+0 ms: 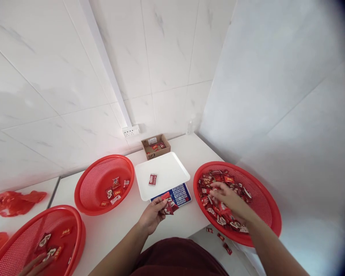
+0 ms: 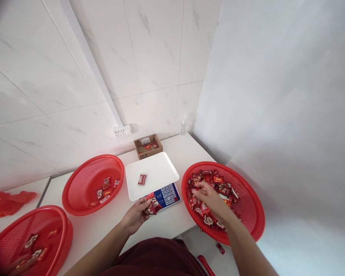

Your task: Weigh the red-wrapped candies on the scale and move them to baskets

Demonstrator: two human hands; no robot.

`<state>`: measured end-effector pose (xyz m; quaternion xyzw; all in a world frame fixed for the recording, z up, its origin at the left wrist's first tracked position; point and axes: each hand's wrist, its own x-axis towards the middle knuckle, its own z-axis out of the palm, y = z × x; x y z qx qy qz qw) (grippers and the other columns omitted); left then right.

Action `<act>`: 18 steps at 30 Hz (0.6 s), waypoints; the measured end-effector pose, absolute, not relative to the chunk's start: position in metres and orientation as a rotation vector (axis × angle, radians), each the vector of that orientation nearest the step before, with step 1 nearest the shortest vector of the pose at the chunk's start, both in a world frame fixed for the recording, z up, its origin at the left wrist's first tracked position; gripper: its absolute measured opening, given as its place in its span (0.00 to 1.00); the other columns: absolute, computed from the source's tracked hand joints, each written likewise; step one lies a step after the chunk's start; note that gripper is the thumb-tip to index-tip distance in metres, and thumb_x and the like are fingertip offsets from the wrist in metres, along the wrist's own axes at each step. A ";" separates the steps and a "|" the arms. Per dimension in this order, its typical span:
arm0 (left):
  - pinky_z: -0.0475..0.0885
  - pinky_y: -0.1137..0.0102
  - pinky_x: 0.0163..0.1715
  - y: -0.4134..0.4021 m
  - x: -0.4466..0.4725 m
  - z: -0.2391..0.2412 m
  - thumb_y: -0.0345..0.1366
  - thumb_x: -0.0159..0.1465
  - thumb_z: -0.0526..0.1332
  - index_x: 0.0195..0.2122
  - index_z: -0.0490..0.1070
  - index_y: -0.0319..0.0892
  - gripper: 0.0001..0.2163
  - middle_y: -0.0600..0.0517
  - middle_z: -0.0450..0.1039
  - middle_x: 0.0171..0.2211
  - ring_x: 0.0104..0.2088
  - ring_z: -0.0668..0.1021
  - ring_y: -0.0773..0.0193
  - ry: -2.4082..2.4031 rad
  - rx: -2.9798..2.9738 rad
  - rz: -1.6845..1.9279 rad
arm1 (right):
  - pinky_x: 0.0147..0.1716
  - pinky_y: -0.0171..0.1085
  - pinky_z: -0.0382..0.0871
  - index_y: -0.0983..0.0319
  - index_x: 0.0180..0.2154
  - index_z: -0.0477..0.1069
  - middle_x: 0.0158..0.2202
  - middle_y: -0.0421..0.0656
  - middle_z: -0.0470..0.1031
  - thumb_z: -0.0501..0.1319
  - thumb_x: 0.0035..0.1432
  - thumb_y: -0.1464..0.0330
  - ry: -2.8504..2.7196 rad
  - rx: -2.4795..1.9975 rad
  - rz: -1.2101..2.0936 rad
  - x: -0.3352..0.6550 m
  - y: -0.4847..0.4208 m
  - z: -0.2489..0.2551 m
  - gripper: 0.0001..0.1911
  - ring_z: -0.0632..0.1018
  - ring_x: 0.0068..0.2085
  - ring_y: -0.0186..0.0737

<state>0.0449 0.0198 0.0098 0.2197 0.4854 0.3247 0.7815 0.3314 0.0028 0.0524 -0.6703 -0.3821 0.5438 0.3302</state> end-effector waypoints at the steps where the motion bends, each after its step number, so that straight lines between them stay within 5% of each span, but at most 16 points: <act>1: 0.56 0.77 0.22 0.020 0.042 0.009 0.43 0.49 0.70 0.32 0.68 0.41 0.16 0.57 0.70 0.23 0.21 0.67 0.76 1.050 0.475 0.706 | 0.27 0.35 0.66 0.58 0.47 0.62 0.33 0.42 0.72 0.61 0.49 0.54 -1.019 -1.835 1.314 0.344 0.005 0.059 0.26 0.73 0.32 0.39; 4: 0.55 0.77 0.22 0.019 0.036 0.009 0.43 0.47 0.71 0.30 0.67 0.40 0.17 0.58 0.68 0.21 0.20 0.66 0.76 1.051 0.484 0.716 | 0.28 0.35 0.66 0.58 0.45 0.65 0.30 0.42 0.72 0.61 0.49 0.58 -1.197 -1.967 1.143 0.359 0.005 0.084 0.21 0.73 0.32 0.39; 8: 0.55 0.76 0.23 0.019 0.040 0.014 0.44 0.47 0.71 0.31 0.67 0.40 0.18 0.55 0.72 0.25 0.22 0.68 0.75 1.053 0.550 0.671 | 0.24 0.34 0.64 0.56 0.40 0.73 0.27 0.40 0.72 0.63 0.48 0.62 -1.727 -1.748 1.593 0.341 0.002 0.133 0.14 0.71 0.26 0.35; 10: 0.54 0.76 0.23 0.019 0.045 0.017 0.44 0.47 0.71 0.30 0.66 0.40 0.18 0.55 0.72 0.24 0.21 0.68 0.75 1.054 0.578 0.654 | 0.26 0.33 0.66 0.53 0.48 0.69 0.31 0.40 0.73 0.64 0.48 0.62 -1.765 -1.523 1.682 0.339 0.004 0.156 0.23 0.73 0.29 0.36; 13: 0.53 0.76 0.23 0.017 0.048 0.018 0.44 0.47 0.71 0.29 0.66 0.40 0.18 0.55 0.73 0.24 0.21 0.68 0.75 1.043 0.591 0.653 | 0.18 0.32 0.62 0.51 0.55 0.62 0.33 0.40 0.74 0.61 0.51 0.58 -1.475 -1.647 1.290 0.349 0.010 0.173 0.28 0.70 0.24 0.34; 15: 0.53 0.75 0.23 0.016 0.048 0.017 0.44 0.47 0.71 0.31 0.67 0.40 0.17 0.55 0.73 0.25 0.21 0.67 0.74 1.036 0.588 0.656 | 0.18 0.32 0.62 0.55 0.45 0.70 0.30 0.41 0.74 0.62 0.50 0.59 -1.474 -1.801 1.159 0.351 0.011 0.171 0.20 0.70 0.23 0.33; 18: 0.53 0.75 0.23 0.014 0.044 0.013 0.44 0.47 0.71 0.30 0.67 0.40 0.17 0.54 0.73 0.24 0.21 0.67 0.74 1.049 0.581 0.661 | 0.22 0.33 0.65 0.56 0.37 0.75 0.24 0.39 0.73 0.65 0.45 0.64 -1.839 -1.683 1.557 0.335 0.005 0.162 0.14 0.71 0.24 0.35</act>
